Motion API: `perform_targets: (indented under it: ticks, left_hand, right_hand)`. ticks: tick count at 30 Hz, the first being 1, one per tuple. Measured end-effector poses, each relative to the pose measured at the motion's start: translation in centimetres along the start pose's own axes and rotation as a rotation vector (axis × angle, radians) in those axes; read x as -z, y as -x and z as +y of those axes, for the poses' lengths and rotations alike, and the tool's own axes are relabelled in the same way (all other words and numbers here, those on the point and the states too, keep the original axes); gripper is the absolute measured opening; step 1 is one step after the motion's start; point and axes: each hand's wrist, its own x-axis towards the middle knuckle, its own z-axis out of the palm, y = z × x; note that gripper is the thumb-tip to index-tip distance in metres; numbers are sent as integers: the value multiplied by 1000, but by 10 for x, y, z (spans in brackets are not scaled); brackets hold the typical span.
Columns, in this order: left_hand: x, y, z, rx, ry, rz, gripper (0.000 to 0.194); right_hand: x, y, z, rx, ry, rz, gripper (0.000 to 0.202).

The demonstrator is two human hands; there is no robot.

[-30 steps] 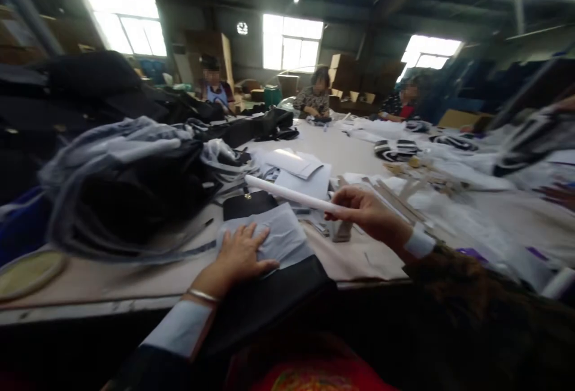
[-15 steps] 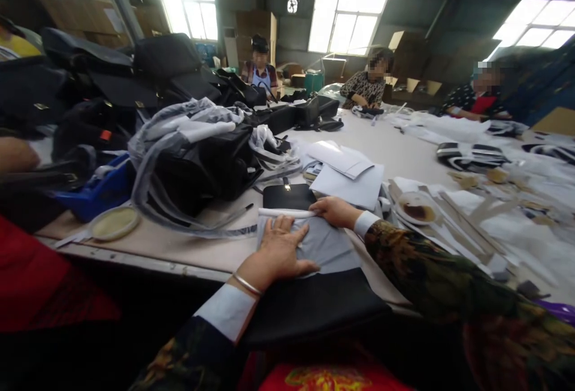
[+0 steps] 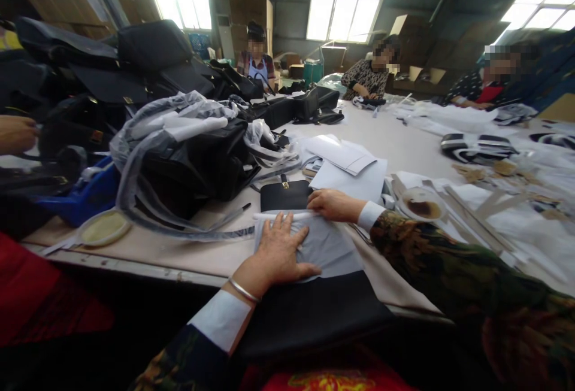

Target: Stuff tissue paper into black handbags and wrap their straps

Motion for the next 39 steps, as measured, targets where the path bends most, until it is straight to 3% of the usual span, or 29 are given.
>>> perform_targets:
  ticks: [4, 8, 13, 16, 19, 23, 27, 31, 34, 39]
  left_hand:
    - [0, 1, -2, 2, 18, -15, 106]
    - [2, 2, -2, 3, 30, -23, 107]
    - [4, 4, -2, -3, 47, -24, 108]
    - [3, 4, -2, -3, 60, -22, 108]
    - [2, 3, -1, -6, 59, 2, 105]
    - [2, 4, 0, -15, 43, 45, 101]
    - [1, 5, -2, -43, 99, 13, 97]
    - [-2, 8, -4, -111, 86, 76, 84]
    - [-4, 9, -6, -169, 26, 159, 84]
    - [2, 9, -8, -203, -22, 124, 82]
  right_hand:
    - [5, -49, -5, -109, 20, -29, 40]
    - [-7, -94, -12, -265, 57, -75, 43]
    - [-5, -109, -23, -389, 122, -11, 57]
    - [18, -100, -31, -391, 158, 60, 56]
    - [42, -79, -44, -305, 163, 42, 38]
    - [52, -41, -72, -134, 167, -14, 21]
    - [28, 0, -93, -21, 121, 30, 19]
    - [-9, 30, -88, -56, -139, 248, 14]
    - [-28, 38, -76, -65, -338, 357, 11]
    - [-39, 39, -63, -132, -498, 321, 19]
